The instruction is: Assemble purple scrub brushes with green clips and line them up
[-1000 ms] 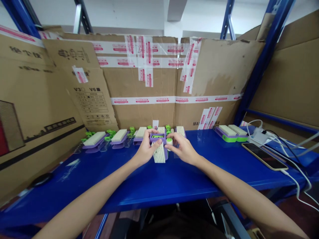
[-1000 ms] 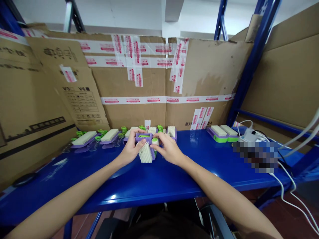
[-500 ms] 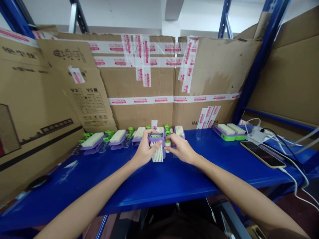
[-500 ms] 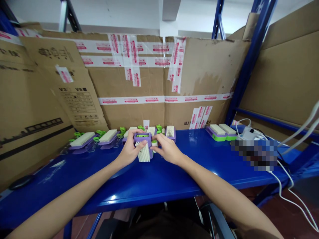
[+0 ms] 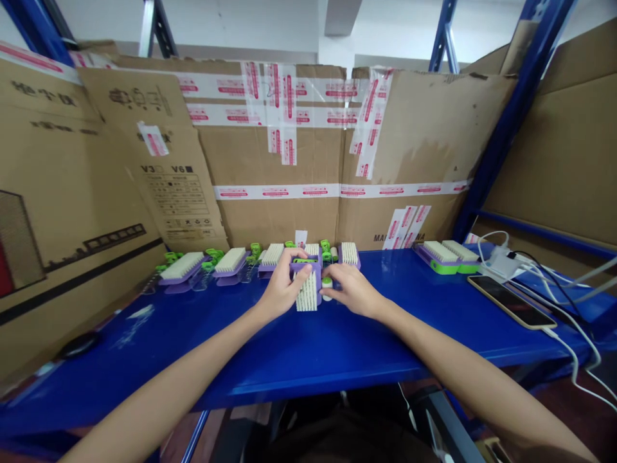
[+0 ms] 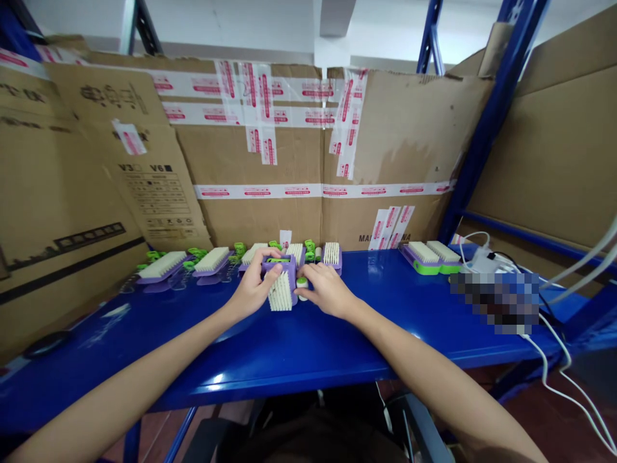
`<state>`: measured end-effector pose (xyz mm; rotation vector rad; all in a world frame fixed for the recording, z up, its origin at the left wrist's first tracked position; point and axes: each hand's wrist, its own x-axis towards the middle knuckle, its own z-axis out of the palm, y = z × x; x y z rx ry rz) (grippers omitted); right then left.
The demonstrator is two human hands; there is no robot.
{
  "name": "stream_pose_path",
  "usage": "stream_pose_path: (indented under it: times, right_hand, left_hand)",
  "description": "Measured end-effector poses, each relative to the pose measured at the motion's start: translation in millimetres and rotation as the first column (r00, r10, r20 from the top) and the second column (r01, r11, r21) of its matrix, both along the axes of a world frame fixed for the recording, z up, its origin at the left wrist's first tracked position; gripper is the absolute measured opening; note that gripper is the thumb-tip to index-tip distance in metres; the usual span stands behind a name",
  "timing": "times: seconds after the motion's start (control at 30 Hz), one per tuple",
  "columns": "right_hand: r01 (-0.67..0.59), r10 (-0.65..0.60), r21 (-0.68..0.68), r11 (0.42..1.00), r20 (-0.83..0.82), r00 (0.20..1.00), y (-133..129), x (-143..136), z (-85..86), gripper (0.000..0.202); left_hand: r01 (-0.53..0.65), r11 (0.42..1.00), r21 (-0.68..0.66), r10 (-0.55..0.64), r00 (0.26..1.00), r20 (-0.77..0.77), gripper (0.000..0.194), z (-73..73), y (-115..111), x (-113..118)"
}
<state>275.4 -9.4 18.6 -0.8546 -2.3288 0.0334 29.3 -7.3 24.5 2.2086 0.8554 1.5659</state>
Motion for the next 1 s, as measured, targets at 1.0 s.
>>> stream_pose_path:
  times: [1.0]
  right_hand:
    - [0.185,-0.162,-0.056,0.981,0.286,0.944,-8,-5,1.6,0.05]
  left_hand:
    - [-0.11,0.993,-0.049,0.114,0.99,0.083,0.044,6.1,9,-7]
